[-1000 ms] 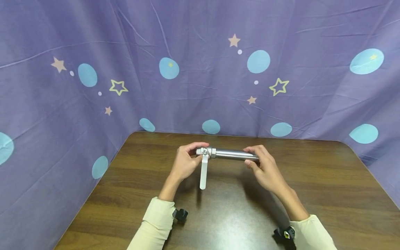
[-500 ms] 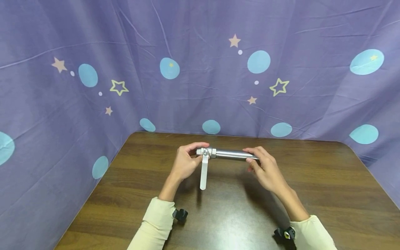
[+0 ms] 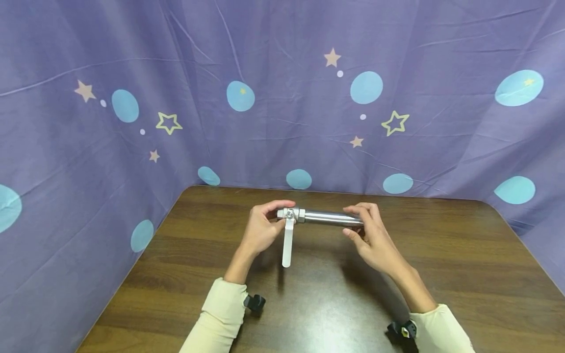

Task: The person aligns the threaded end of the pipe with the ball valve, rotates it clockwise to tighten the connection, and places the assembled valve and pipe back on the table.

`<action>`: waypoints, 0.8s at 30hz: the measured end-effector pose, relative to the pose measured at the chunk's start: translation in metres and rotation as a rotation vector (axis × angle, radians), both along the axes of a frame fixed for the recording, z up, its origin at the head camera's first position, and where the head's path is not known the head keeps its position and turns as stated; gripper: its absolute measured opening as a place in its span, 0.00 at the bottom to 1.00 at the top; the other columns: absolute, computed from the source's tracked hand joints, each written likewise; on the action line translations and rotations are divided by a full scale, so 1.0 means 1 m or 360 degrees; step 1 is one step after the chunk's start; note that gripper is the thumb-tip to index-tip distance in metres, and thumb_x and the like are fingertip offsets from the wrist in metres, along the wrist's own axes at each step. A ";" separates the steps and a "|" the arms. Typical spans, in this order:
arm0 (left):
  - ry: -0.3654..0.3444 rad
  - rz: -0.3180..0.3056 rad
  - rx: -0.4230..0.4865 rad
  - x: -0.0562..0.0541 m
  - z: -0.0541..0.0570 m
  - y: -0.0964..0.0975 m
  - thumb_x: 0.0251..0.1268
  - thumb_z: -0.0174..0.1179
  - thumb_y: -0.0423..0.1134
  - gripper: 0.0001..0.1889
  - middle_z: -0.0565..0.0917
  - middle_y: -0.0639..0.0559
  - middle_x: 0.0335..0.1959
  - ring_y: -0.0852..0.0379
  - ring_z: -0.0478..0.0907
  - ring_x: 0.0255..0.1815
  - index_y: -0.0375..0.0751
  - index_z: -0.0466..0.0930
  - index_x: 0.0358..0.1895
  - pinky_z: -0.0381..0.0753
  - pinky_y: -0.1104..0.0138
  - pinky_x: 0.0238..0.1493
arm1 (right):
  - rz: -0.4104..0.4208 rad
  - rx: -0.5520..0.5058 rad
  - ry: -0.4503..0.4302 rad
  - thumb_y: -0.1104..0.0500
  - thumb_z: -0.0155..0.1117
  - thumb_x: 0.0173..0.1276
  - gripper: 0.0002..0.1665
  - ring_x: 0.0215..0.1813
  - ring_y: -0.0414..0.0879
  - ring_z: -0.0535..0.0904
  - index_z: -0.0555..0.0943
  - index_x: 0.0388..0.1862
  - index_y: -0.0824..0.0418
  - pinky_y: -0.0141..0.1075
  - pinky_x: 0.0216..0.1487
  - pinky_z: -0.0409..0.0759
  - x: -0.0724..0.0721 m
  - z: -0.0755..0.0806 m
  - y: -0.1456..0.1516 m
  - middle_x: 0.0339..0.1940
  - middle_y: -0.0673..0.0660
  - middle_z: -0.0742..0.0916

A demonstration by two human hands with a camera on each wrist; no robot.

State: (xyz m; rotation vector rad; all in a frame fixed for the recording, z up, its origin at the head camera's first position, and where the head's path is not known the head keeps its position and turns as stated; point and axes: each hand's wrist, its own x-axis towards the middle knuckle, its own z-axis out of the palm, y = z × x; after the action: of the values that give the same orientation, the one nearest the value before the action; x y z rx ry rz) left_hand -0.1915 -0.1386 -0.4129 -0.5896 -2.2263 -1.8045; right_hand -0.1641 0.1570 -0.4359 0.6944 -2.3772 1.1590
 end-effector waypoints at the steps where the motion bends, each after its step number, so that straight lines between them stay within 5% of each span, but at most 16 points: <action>1: 0.0002 0.0003 0.0003 0.000 0.000 0.000 0.56 0.61 0.15 0.22 0.90 0.32 0.53 0.63 0.85 0.44 0.28 0.88 0.55 0.90 0.62 0.50 | 0.0009 -0.0003 0.0001 0.71 0.70 0.72 0.26 0.46 0.41 0.73 0.77 0.67 0.61 0.26 0.43 0.76 0.000 0.000 0.000 0.65 0.62 0.73; 9: 0.0022 0.0007 -0.0002 0.000 -0.001 0.000 0.56 0.61 0.15 0.22 0.90 0.32 0.52 0.59 0.85 0.45 0.27 0.88 0.56 0.90 0.65 0.49 | -0.0012 -0.0046 0.0093 0.80 0.67 0.66 0.25 0.52 0.45 0.74 0.77 0.59 0.64 0.26 0.44 0.75 -0.001 -0.001 -0.002 0.61 0.64 0.76; 24: 0.0038 0.0012 -0.0003 -0.002 -0.001 0.000 0.56 0.61 0.15 0.22 0.91 0.32 0.53 0.63 0.86 0.44 0.27 0.88 0.56 0.91 0.57 0.51 | 0.0022 -0.0104 0.0125 0.77 0.69 0.67 0.24 0.39 0.38 0.76 0.81 0.61 0.65 0.23 0.35 0.76 -0.005 0.000 0.000 0.56 0.58 0.84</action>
State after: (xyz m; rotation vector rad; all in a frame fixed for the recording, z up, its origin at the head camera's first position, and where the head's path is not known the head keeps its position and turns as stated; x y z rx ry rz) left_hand -0.1937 -0.1387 -0.4140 -0.5996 -2.2116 -1.7828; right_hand -0.1688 0.1573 -0.4354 0.7222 -2.2629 1.1871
